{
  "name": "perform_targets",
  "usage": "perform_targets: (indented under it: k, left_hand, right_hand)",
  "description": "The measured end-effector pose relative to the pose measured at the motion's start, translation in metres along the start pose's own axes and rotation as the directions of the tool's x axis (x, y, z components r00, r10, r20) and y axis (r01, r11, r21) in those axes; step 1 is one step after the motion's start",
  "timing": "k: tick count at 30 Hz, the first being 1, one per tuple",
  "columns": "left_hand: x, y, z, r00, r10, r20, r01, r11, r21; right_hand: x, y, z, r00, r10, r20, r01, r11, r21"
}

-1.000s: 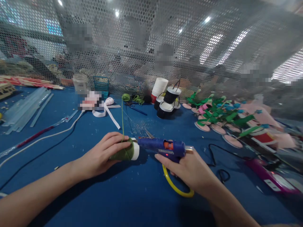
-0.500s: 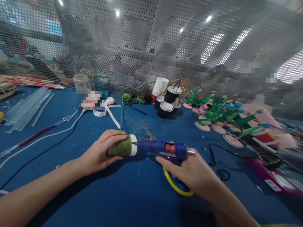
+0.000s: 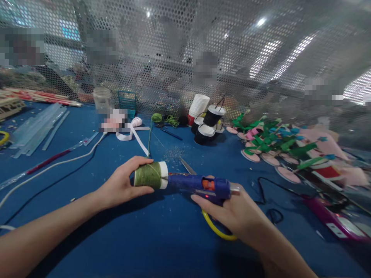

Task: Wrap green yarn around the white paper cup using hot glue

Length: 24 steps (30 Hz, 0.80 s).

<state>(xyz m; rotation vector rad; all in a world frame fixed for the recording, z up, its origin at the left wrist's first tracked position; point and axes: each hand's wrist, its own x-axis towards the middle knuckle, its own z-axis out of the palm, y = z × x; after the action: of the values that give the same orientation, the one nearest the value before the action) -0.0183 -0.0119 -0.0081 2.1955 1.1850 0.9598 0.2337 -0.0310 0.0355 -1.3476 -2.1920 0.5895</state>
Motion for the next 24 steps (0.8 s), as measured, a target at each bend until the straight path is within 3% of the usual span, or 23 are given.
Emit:
perform_targets:
  k: [8,12,15,19,24]
  left_hand:
    - [0.0021,0.0055,0.0008,0.961,-0.263,0.08,0.275,0.929,-0.248]
    - [0.0017,0.0059,0.0013,0.95,-0.296,0.099,0.312,0.902,-0.298]
    - [0.0009,0.0039,0.0015,0.969,-0.24,0.061,0.248,0.939,-0.237]
    - [-0.0002,0.0006,0.0013,0.999,-0.053,0.01,0.053,0.996,-0.066]
    - [-0.0026,-0.0014,0.0014,0.991,0.133,0.001,-0.133,0.989,0.07]
  right_hand:
    - [-0.0014,0.0005,-0.0006,0.999,-0.033,-0.009,0.033,0.999,-0.008]
    - [-0.0006,0.0003,0.0005,0.999,-0.047,-0.014,0.047,0.999,-0.017]
    - [-0.0001,-0.0006,0.0004,0.999,-0.04,-0.021,0.04,0.999,-0.013]
    - [0.0007,-0.0023,-0.0009,0.999,-0.011,-0.04,0.011,1.0,0.004]
    - [0.0017,-0.0029,-0.0013,0.998,0.031,-0.062,-0.029,0.999,0.036]
